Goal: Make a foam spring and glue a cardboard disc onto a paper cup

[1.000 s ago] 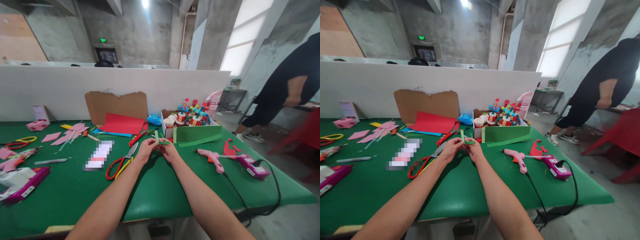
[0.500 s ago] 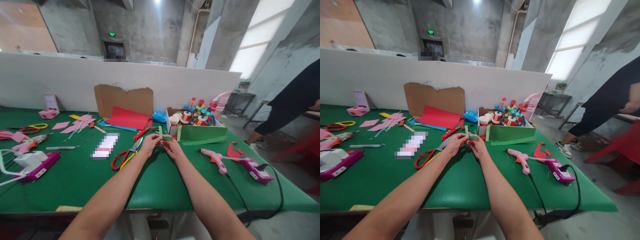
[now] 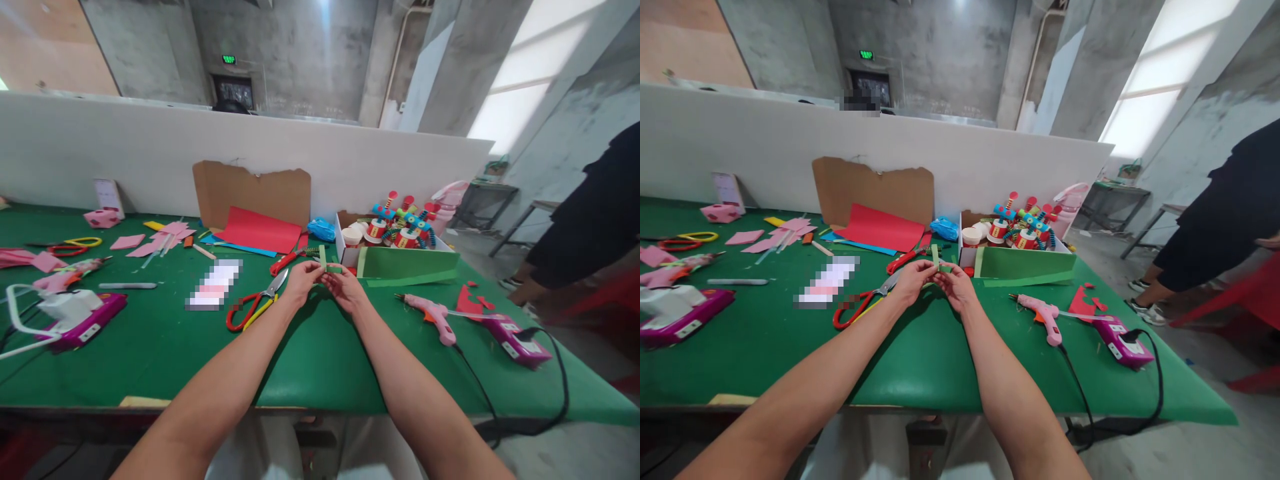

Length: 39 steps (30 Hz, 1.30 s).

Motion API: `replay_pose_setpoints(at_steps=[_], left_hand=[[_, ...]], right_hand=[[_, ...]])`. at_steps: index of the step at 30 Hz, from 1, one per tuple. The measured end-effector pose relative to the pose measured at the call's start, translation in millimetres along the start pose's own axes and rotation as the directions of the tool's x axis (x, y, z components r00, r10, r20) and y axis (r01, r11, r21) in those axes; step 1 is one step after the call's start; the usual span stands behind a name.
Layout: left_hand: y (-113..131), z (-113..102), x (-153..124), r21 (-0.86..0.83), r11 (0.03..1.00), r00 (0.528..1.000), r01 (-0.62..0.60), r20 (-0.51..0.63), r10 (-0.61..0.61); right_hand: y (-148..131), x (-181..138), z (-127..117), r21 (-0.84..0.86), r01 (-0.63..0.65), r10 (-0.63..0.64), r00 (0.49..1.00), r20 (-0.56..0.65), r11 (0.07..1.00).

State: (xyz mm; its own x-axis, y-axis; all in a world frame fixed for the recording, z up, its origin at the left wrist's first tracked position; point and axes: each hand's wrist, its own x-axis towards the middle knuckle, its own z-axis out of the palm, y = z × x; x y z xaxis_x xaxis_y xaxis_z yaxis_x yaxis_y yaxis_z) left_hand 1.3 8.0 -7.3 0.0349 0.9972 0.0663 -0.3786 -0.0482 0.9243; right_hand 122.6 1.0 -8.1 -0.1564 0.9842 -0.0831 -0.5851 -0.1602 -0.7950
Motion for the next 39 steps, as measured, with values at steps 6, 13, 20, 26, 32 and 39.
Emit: replay_pose_setpoints(at_steps=[6, 13, 20, 26, 32, 39], left_hand=[[-0.6, -0.9, 0.2, 0.052, 0.998, 0.999, -0.038, 0.012, 0.038], [-1.2, -1.1, 0.8, 0.112, 0.992, 0.999, -0.048, 0.017, 0.047], [-1.4, 0.5, 2.2, 0.116, 0.993, 1.0, -0.018, 0.012, 0.017], [2.6, -2.4, 1.5, 0.156, 0.988, 1.0, -0.012, -0.001, 0.013], [4.1, -1.6, -2.9, 0.046, 0.999, 0.998, 0.024, 0.051, -0.026], [3.0, 1.7, -5.4, 0.077, 0.997, 1.0, -0.001, -0.006, 0.001]], right_hand=[[1.3, 0.3, -0.9, -0.03, 0.028, -0.028, 1.0, -0.003, 0.999], [2.2, 0.3, -0.7, -0.078, 0.049, -0.053, 0.998, -0.042, 0.996], [2.8, 3.5, -2.6, -0.158, 0.134, -0.149, 0.985, -0.09, 0.978], [4.2, 3.4, -3.5, -0.217, 0.062, -0.081, 0.994, -0.079, 0.974], [-0.8, 3.9, -3.6, -0.175, 0.077, -0.106, 0.981, -0.162, 0.982], [-0.8, 1.9, -3.4, -0.291, 0.125, -0.165, 0.979, -0.117, 0.949]])
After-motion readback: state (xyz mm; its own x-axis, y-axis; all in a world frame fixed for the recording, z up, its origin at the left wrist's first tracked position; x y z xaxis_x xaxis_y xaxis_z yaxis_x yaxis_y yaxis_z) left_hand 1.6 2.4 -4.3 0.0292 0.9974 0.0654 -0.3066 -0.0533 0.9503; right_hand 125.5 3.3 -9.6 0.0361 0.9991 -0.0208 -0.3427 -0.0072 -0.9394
